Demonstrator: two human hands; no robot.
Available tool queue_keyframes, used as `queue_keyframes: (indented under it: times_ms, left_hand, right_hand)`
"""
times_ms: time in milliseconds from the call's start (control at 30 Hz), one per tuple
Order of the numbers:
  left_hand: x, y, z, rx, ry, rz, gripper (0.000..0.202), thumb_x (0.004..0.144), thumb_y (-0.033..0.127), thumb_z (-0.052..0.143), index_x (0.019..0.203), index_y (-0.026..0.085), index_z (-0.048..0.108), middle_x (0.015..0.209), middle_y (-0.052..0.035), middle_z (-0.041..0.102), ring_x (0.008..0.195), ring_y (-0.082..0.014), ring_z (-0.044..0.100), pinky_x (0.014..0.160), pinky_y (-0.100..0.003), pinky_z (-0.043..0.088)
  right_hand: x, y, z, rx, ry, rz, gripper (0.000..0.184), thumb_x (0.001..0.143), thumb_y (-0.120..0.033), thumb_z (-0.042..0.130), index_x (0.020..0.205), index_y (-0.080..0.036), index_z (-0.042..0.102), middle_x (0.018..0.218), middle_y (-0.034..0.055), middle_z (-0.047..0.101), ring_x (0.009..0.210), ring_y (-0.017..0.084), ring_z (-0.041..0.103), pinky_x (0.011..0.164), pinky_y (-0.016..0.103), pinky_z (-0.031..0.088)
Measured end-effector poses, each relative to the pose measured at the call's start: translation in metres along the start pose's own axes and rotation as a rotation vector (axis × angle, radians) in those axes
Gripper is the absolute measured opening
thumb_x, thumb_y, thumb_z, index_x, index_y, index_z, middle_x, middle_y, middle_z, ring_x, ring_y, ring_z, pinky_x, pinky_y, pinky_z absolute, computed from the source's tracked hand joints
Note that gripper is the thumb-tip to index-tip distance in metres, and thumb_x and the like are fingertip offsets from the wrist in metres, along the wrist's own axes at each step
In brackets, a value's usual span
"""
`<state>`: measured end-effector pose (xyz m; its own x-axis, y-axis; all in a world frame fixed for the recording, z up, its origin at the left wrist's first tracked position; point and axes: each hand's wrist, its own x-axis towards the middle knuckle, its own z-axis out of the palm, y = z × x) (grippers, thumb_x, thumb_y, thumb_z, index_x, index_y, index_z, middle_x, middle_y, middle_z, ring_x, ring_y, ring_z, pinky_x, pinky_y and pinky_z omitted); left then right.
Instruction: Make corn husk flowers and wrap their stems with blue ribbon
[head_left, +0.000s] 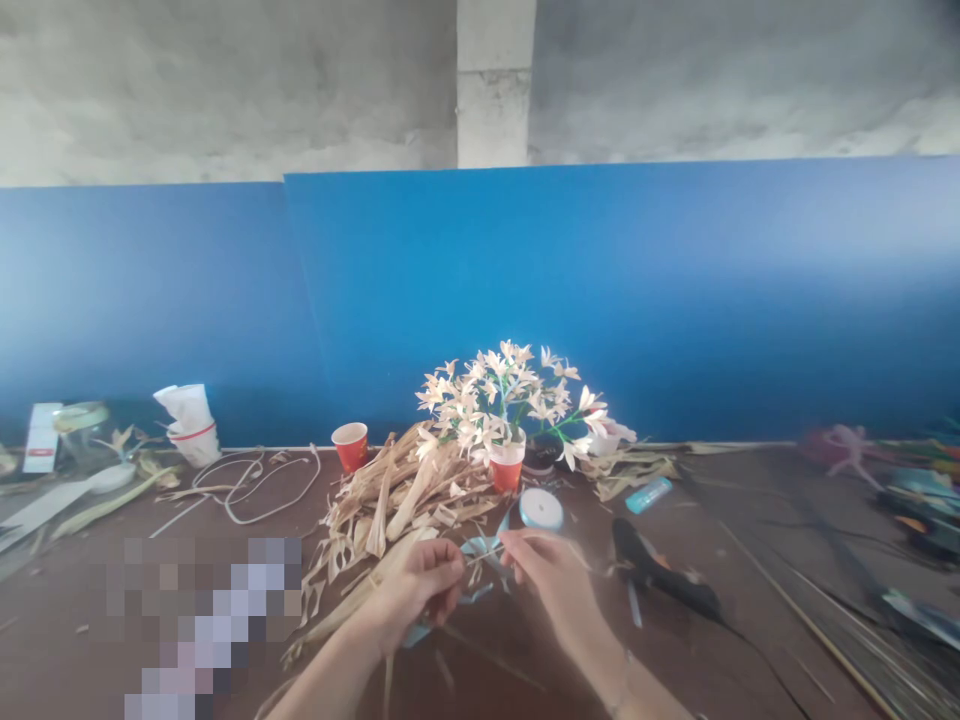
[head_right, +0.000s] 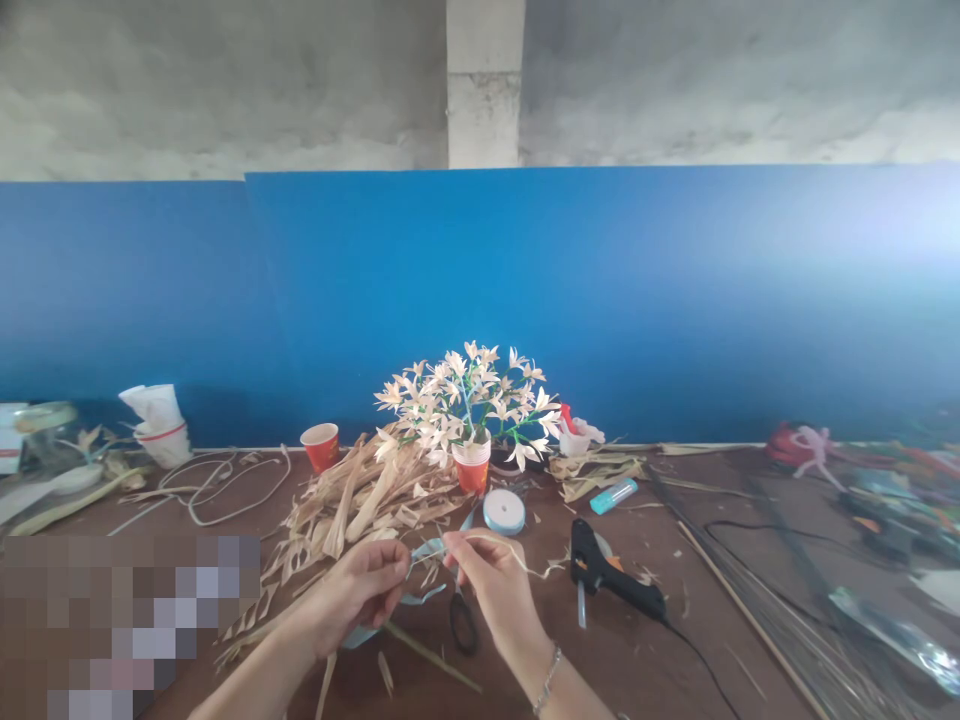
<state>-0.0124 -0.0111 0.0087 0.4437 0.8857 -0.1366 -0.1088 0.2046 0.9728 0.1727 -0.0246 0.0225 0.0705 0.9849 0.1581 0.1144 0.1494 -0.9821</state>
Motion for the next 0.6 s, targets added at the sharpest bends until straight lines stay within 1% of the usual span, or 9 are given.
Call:
queue_keyframes:
  times_ms: [100, 300, 433, 500, 600]
  left_hand:
    - [0.001, 0.000, 0.002, 0.017, 0.036, 0.037, 0.037, 0.070, 0.048, 0.069, 0.066, 0.017, 0.050, 0.042, 0.0057, 0.052, 0.031, -0.0039, 0.035, 0.033, -0.017, 0.018]
    - [-0.003, 0.001, 0.010, 0.057, 0.064, 0.063, 0.037, 0.071, 0.050, 0.067, 0.068, 0.016, 0.051, 0.042, 0.0062, 0.050, 0.033, -0.0039, 0.035, 0.036, -0.017, 0.021]
    - [-0.002, 0.001, 0.011, 0.057, 0.086, 0.055, 0.038, 0.069, 0.050, 0.068, 0.068, 0.016, 0.051, 0.043, 0.0057, 0.052, 0.033, -0.0040, 0.036, 0.036, -0.017, 0.022]
    - [-0.001, 0.002, 0.012, 0.036, 0.158, 0.081, 0.038, 0.068, 0.051, 0.068, 0.069, 0.017, 0.051, 0.042, 0.0068, 0.051, 0.033, -0.0039, 0.035, 0.035, -0.016, 0.021]
    - [0.001, 0.001, 0.012, -0.001, 0.317, 0.128, 0.039, 0.067, 0.053, 0.068, 0.068, 0.018, 0.051, 0.037, 0.0099, 0.044, 0.030, -0.0032, 0.028, 0.033, -0.016, 0.015]
  right_hand:
    - [0.000, 0.004, 0.000, -0.041, 0.032, -0.036, 0.040, 0.072, -0.050, 0.062, 0.049, -0.018, 0.054, 0.047, -0.0019, 0.050, 0.048, 0.012, 0.046, 0.050, 0.024, 0.037]
    - [0.001, 0.008, 0.000, -0.134, 0.087, -0.076, 0.042, 0.075, -0.051, 0.057, 0.049, -0.020, 0.044, 0.047, -0.0040, 0.039, 0.048, 0.011, 0.038, 0.048, 0.024, 0.034]
    - [0.001, 0.007, 0.000, -0.165, 0.072, -0.118, 0.041, 0.078, -0.047, 0.054, 0.050, -0.021, 0.040, 0.049, -0.0042, 0.036, 0.050, 0.011, 0.035, 0.049, 0.024, 0.033]
    - [0.000, 0.007, -0.001, -0.177, 0.078, -0.128, 0.040, 0.079, -0.045, 0.055, 0.051, -0.021, 0.040, 0.050, -0.0040, 0.037, 0.051, 0.012, 0.036, 0.049, 0.024, 0.033]
    - [-0.002, 0.008, -0.002, -0.229, 0.139, -0.182, 0.039, 0.081, -0.043, 0.055, 0.053, -0.021, 0.040, 0.051, -0.0038, 0.038, 0.052, 0.012, 0.038, 0.050, 0.023, 0.034]
